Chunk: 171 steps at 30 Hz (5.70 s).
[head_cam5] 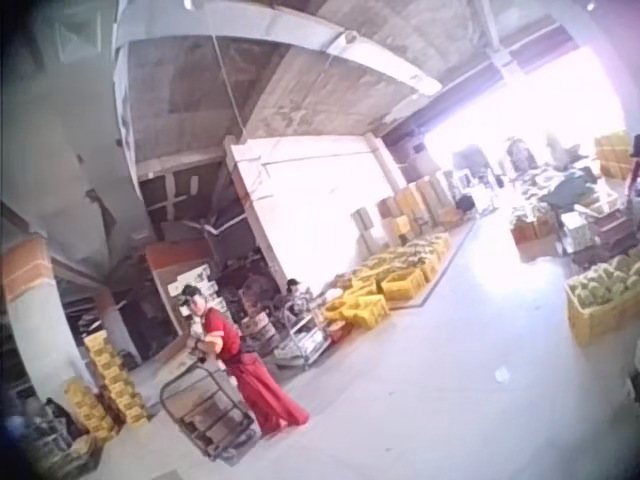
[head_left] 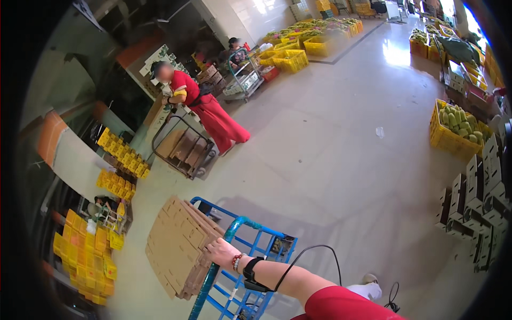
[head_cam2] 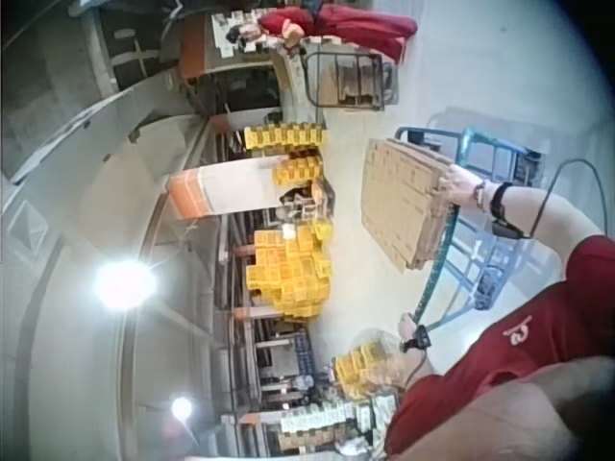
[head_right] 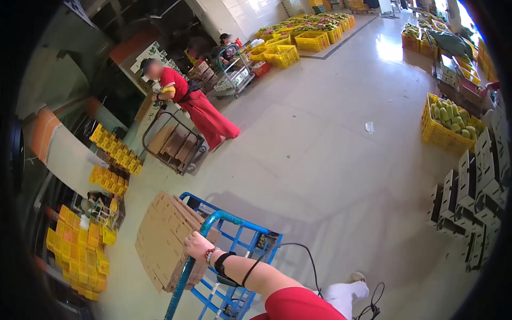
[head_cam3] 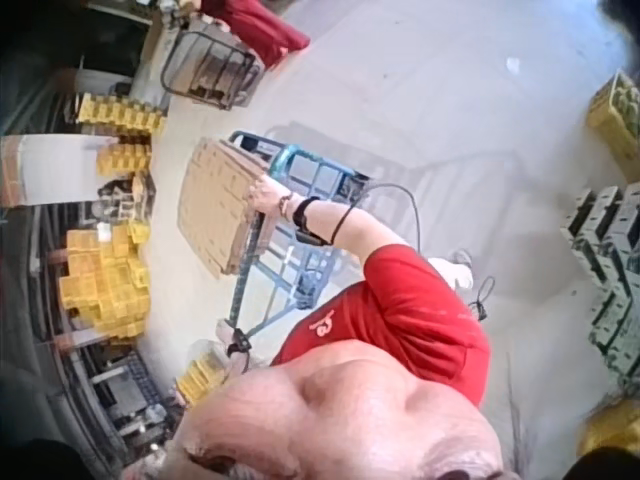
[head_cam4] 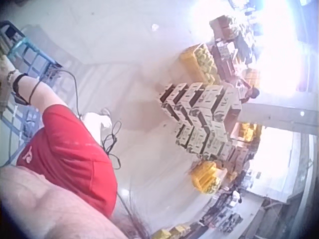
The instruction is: The recorder is folding flat cardboard sheets into boxes and stacking them on a blue trolley.
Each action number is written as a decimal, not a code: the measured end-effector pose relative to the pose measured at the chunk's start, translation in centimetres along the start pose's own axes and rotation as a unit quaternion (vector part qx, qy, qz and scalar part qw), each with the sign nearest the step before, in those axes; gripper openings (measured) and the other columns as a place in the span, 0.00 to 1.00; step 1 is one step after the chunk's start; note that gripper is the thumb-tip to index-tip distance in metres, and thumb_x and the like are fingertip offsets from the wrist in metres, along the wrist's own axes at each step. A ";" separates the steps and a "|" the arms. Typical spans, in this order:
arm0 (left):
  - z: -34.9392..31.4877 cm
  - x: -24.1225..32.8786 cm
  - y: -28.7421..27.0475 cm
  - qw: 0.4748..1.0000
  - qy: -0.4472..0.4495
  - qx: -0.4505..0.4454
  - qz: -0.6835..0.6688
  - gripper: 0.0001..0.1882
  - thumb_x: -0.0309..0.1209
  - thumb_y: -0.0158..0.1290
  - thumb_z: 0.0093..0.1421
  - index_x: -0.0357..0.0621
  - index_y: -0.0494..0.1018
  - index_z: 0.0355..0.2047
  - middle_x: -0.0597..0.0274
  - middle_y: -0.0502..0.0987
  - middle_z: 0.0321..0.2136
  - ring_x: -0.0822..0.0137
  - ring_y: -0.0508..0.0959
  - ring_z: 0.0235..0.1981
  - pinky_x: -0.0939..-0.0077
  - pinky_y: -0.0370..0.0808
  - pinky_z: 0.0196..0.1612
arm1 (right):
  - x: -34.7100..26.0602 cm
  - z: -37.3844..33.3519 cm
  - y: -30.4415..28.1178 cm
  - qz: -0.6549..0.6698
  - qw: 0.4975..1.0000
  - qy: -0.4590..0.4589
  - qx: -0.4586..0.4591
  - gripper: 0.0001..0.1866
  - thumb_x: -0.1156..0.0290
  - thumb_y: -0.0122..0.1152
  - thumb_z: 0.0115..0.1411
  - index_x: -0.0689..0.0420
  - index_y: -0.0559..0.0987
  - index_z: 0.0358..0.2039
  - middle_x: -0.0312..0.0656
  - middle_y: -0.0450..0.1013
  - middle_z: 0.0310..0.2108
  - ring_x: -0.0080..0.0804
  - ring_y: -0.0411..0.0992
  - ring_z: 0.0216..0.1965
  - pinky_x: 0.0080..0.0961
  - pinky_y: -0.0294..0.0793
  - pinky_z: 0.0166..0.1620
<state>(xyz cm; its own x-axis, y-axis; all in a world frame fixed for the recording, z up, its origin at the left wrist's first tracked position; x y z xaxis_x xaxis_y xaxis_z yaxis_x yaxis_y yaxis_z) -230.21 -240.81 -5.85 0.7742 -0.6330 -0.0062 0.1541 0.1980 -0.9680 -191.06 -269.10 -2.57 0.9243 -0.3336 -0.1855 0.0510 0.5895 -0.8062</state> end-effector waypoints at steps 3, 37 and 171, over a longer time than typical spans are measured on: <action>-4.6 1.7 1.0 0.998 -0.050 0.017 -0.044 0.14 0.33 0.44 0.50 0.39 0.70 0.35 0.48 0.73 0.30 0.53 0.72 0.33 0.66 0.68 0.38 | -0.1 -5.0 -2.8 0.014 0.999 -0.010 -0.030 0.07 0.72 0.55 0.46 0.51 0.74 0.29 0.33 0.66 0.29 0.26 0.65 0.36 0.22 0.61 0.38; -23.8 -0.1 -6.6 0.992 0.050 0.088 -0.072 0.14 0.37 0.39 0.58 0.41 0.71 0.33 0.47 0.74 0.30 0.53 0.74 0.32 0.64 0.70 0.35 | -14.6 -27.4 -13.4 0.053 0.987 -0.037 -0.144 0.19 0.62 0.64 0.38 0.53 0.73 0.32 0.38 0.69 0.28 0.34 0.71 0.33 0.31 0.69 0.29; -178.2 -5.3 -38.4 0.672 -0.727 0.065 -0.126 0.33 0.26 0.45 0.50 0.42 0.49 0.57 0.48 0.60 0.49 0.57 0.68 0.44 0.64 0.67 0.42 | -52.0 -110.9 -8.7 0.511 0.680 0.465 -0.245 0.16 0.59 0.57 0.49 0.61 0.72 0.22 0.38 0.67 0.17 0.28 0.67 0.17 0.25 0.66 0.19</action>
<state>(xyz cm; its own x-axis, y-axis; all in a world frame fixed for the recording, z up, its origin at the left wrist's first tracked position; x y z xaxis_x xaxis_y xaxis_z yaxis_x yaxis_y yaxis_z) -349.60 -378.43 -13.39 0.4797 0.7227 0.4976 0.3724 0.3458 -0.8613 -281.54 -338.51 -48.20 -0.2693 -0.3890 -0.8810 -0.7807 0.6238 -0.0368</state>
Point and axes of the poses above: each hand's wrist, its own z-axis towards the middle knuckle, its own y-axis out of the palm, x = y × z, the point moved 6 cm from there along z, towards the middle knuckle
